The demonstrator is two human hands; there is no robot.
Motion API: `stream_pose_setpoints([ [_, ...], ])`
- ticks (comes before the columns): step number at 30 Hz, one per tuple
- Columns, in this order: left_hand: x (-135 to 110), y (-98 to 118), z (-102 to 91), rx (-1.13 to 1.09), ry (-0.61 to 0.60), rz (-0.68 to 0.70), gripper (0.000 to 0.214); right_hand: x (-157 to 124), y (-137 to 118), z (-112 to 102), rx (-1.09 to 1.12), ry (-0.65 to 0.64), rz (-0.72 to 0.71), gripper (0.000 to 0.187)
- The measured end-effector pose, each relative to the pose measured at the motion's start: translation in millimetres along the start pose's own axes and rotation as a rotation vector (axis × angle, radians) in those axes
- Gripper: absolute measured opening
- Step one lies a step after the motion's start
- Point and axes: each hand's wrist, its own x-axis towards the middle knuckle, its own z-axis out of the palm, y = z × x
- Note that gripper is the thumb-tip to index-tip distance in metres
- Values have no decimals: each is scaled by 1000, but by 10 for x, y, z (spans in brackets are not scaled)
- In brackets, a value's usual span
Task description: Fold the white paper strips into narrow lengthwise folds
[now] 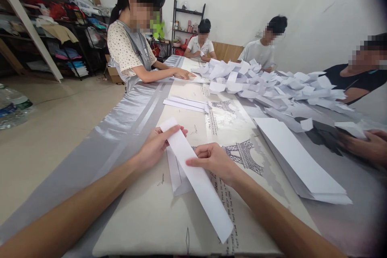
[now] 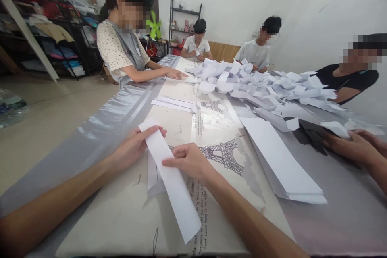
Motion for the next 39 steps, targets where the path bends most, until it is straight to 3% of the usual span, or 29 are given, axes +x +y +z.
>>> stream_pose_setpoints([
  [4, -43, -37, 42, 112, -90, -26, 32, -5, -12, 2, 13, 18, 3, 26],
  [15, -66, 11, 71, 186, -42, 2, 30, 3, -2, -50, -2, -19, 17, 23],
  [21, -79, -11, 71, 201, -169, -58, 32, 3, 12, -50, 39, -18, 10, 23],
  [39, -63, 2, 42, 228, -175, -14, 33, 18, 8, -36, 54, -3, 38, 20],
])
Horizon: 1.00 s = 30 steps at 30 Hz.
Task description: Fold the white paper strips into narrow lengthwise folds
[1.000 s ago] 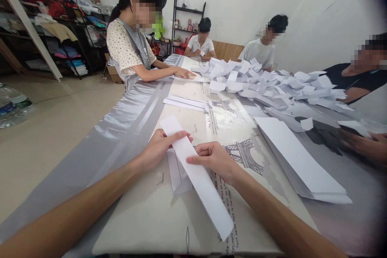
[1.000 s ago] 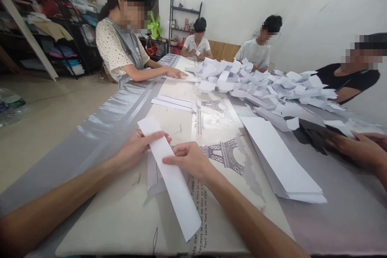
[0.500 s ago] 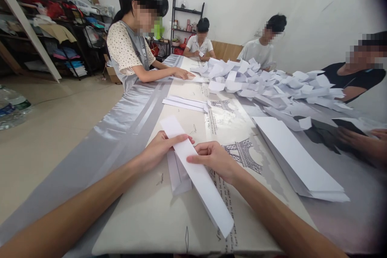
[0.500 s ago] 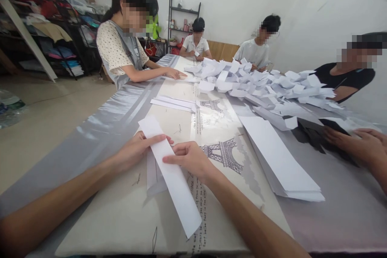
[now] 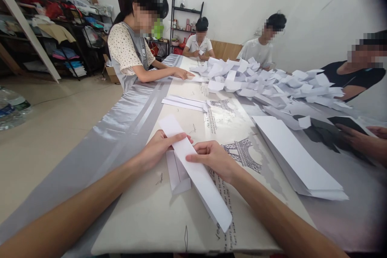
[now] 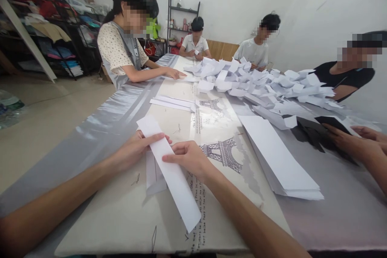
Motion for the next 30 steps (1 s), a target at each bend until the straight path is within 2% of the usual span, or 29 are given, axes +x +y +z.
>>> stream_pose_setpoints([
  [6, 10, 9, 2, 4, 98, 29, 30, -12, -14, 8, 20, -39, 10, 21],
  [14, 23, 27, 6, -15, 147, 51, 29, -16, -41, 20, 26, -28, 12, 21],
  [20, 51, 77, -47, -84, 287, 67, 32, -19, -43, 12, 0, -43, 10, 20],
  [30, 72, 109, -107, -70, 304, 101, 36, -33, -57, 8, -13, -31, 10, 20],
])
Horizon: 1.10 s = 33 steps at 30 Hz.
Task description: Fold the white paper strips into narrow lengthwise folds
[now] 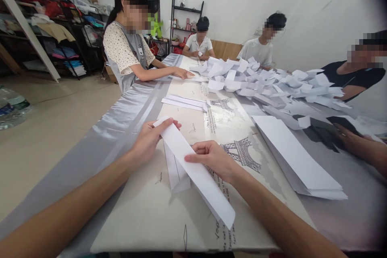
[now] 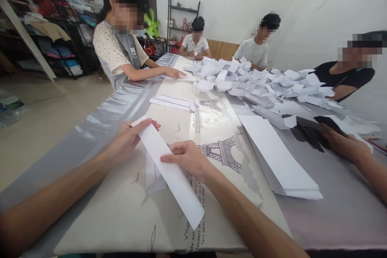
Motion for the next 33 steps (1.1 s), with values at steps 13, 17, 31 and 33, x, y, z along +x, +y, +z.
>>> stream_pose_setpoints([
  [13, -112, -116, 96, 53, -264, -87, 32, 4, 77, -26, 27, -8, -55, 19],
  [17, -122, -121, 103, 81, -233, -34, 28, -4, 62, -29, 42, -24, -61, 18],
  [31, -64, -82, 61, 145, -103, -14, 27, -10, 39, -43, -41, -14, -5, 26],
  [33, -74, -71, 62, 172, -133, -14, 26, -20, 35, -42, -56, -23, -12, 27],
])
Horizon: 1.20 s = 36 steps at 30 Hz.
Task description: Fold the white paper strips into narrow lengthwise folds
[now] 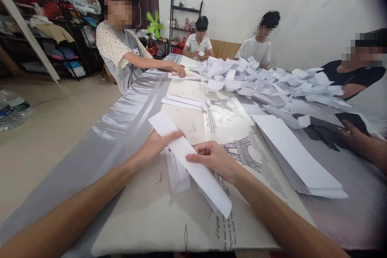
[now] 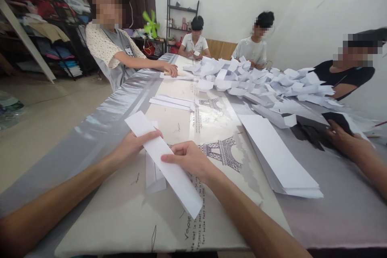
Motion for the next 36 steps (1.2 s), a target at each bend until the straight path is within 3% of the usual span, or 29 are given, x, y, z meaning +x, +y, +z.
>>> stream_pose_setpoints([
  [6, -35, -2, 32, 74, -70, -13, 29, -6, 10, 16, 27, 1, -21, 29],
  [13, -57, -56, 97, 142, 72, 1, 37, 6, -2, 21, 57, 2, -17, 29],
  [19, -25, -50, 62, 156, 125, 12, 36, -4, -21, 3, 55, 3, -8, 28],
  [31, -74, -61, 91, 153, 36, -11, 34, 11, 3, 10, 29, 58, -21, 26],
  [36, -75, 10, 50, 129, 79, -38, 33, 5, -27, 9, 32, 74, -29, 26],
])
